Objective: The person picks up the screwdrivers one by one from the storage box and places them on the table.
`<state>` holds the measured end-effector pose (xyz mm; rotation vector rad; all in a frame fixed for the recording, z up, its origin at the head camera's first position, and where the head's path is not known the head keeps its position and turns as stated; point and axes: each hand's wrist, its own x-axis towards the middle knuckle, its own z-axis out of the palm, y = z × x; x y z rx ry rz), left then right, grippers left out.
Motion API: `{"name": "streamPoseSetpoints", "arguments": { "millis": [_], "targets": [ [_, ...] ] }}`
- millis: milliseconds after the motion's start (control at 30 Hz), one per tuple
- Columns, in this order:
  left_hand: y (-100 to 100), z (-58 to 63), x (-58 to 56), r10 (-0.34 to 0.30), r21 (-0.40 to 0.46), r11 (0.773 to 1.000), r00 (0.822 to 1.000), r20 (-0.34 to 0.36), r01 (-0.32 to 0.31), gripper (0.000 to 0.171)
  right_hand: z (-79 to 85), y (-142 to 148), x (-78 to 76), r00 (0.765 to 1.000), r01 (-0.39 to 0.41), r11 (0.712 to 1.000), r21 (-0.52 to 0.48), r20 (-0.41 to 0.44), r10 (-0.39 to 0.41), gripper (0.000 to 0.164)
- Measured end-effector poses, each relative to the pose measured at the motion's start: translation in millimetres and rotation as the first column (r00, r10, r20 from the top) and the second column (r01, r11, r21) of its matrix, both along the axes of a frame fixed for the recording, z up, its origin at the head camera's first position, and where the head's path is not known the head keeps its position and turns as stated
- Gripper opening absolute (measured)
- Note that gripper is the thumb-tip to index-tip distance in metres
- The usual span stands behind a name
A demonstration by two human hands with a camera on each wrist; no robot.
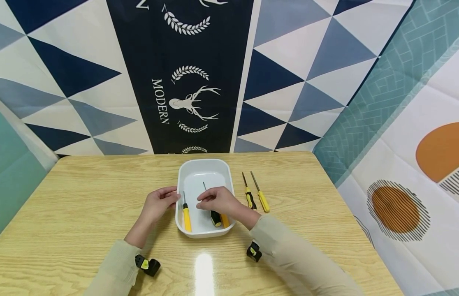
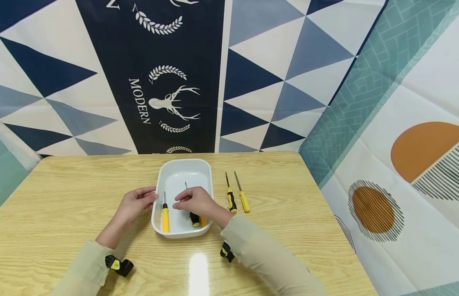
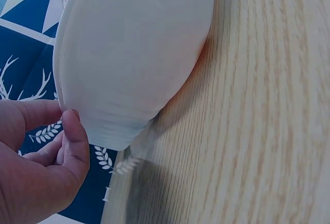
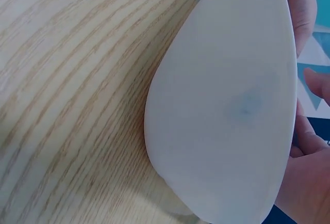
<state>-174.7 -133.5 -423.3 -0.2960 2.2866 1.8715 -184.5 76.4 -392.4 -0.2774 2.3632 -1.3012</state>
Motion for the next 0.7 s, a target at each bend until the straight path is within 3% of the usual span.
{"name": "streamPoseSetpoints", "arguments": {
  "millis": [700],
  "targets": [
    [-0.4, 0.5, 0.0, -0.002, 0.002, 1.000, 1.000, 0.005, 0.002, 0.038, -6.8, -10.0, 0.4, 0.997, 0.050, 0.999, 0.008, 0.057, -0.050, 0.020]
  ]
}}
